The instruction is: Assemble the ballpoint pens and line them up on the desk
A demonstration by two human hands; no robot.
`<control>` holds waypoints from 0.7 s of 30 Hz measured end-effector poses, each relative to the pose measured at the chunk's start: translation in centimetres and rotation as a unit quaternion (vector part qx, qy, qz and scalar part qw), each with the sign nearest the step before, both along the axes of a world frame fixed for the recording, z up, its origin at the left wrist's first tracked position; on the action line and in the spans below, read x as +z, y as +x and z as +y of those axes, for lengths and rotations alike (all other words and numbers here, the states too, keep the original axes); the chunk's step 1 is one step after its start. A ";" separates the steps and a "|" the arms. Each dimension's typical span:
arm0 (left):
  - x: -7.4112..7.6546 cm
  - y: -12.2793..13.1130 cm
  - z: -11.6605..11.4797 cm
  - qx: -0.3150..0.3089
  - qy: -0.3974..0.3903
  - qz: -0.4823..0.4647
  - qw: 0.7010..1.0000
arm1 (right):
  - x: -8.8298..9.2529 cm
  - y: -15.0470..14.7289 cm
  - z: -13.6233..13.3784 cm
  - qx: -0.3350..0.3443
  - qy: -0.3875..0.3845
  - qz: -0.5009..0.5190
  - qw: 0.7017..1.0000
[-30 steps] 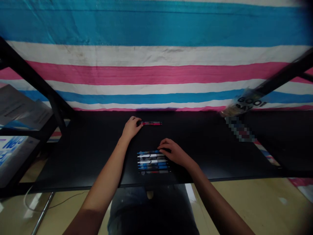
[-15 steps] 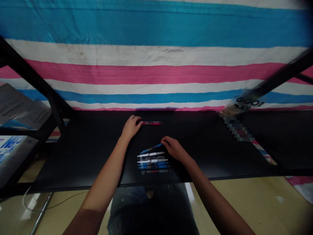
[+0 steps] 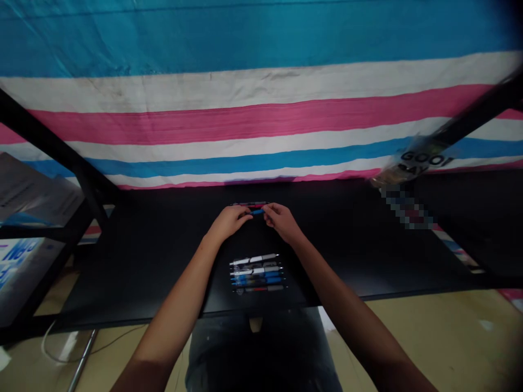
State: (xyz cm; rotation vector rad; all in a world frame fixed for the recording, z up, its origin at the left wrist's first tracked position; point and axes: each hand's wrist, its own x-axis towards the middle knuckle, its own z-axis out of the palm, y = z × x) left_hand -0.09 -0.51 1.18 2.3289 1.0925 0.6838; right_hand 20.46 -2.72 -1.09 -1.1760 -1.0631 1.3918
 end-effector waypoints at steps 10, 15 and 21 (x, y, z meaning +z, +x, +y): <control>-0.1 -0.3 0.3 0.003 -0.026 -0.039 0.999 | 0.2 1.0 -0.3 0.046 0.124 -0.046 0.990; 0.3 -0.4 0.2 0.010 -0.024 -0.046 0.999 | 0.2 0.9 -0.2 0.021 0.093 -0.099 0.991; 0.5 -0.3 0.0 0.000 -0.030 -0.030 0.999 | 0.3 1.5 -0.3 0.062 0.117 -0.119 0.984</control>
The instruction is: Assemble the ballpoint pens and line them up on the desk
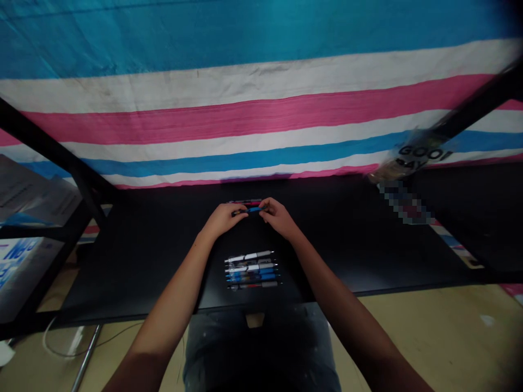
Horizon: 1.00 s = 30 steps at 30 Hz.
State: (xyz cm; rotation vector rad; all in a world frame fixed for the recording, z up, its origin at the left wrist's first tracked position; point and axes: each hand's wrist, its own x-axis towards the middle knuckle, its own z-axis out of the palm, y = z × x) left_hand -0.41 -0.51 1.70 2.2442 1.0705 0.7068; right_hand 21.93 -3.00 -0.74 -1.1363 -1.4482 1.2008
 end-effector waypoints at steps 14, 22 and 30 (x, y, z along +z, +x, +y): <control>-0.5 0.2 -0.1 -0.009 -0.010 0.008 1.000 | -0.3 0.4 0.1 -0.005 0.002 0.014 1.000; -0.1 0.1 -0.2 -0.009 -0.031 0.004 0.999 | -0.3 0.4 0.2 -0.011 -0.019 -0.005 1.000; 0.2 0.1 -0.2 -0.007 -0.046 0.027 0.999 | -0.1 0.3 -0.2 -0.004 -0.020 0.073 0.997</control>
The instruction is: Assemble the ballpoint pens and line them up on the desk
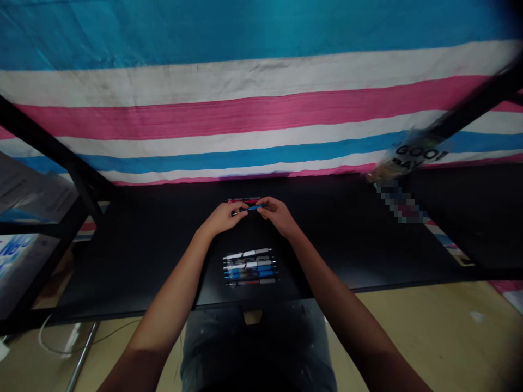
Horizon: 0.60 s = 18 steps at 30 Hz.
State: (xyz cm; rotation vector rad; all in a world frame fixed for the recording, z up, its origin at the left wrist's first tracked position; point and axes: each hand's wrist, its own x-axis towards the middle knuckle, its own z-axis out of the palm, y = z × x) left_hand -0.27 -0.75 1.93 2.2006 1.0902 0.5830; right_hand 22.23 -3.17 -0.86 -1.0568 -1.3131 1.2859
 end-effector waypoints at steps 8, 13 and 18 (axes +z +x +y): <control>0.7 0.2 -0.3 -0.015 -0.009 -0.012 1.000 | -0.2 -0.2 0.1 -0.024 -0.014 0.081 0.996; 0.9 0.2 -0.4 -0.003 -0.021 -0.006 1.000 | 0.2 -0.1 0.4 -0.079 -0.033 0.118 0.989; 0.9 0.0 -0.4 0.005 -0.026 -0.006 1.000 | 0.2 0.5 1.0 -0.191 0.014 0.177 0.965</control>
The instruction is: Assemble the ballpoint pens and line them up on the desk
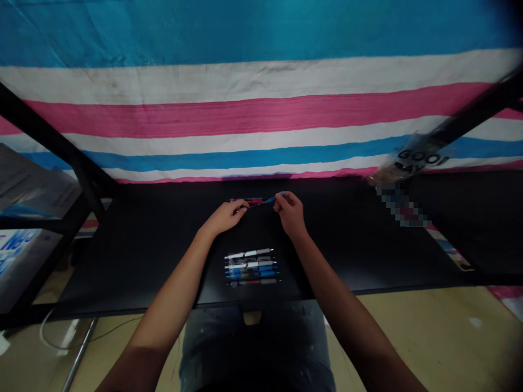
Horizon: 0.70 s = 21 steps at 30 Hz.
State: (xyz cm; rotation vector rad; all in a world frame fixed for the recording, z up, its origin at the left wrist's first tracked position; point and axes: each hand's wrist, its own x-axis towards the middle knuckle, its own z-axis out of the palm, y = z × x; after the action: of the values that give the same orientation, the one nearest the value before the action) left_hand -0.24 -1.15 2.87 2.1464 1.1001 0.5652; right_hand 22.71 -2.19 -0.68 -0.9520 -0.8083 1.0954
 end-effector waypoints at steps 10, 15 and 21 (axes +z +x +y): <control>-0.4 -0.1 0.2 0.006 0.003 -0.005 1.000 | 0.3 -0.4 -0.6 0.060 -0.022 -0.004 0.998; -0.5 0.0 0.1 0.005 0.016 -0.002 1.000 | -0.3 -0.9 -0.9 0.136 -0.024 -0.056 0.989; -0.8 0.3 0.1 -0.012 0.066 0.014 0.998 | -0.3 -1.0 -1.1 0.135 -0.032 -0.185 0.973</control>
State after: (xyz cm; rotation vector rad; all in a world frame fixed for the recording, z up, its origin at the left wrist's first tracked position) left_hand 0.02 -1.08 2.06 2.2845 1.0776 0.6128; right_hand 21.75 -3.25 -0.94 -1.1434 -1.2416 1.1998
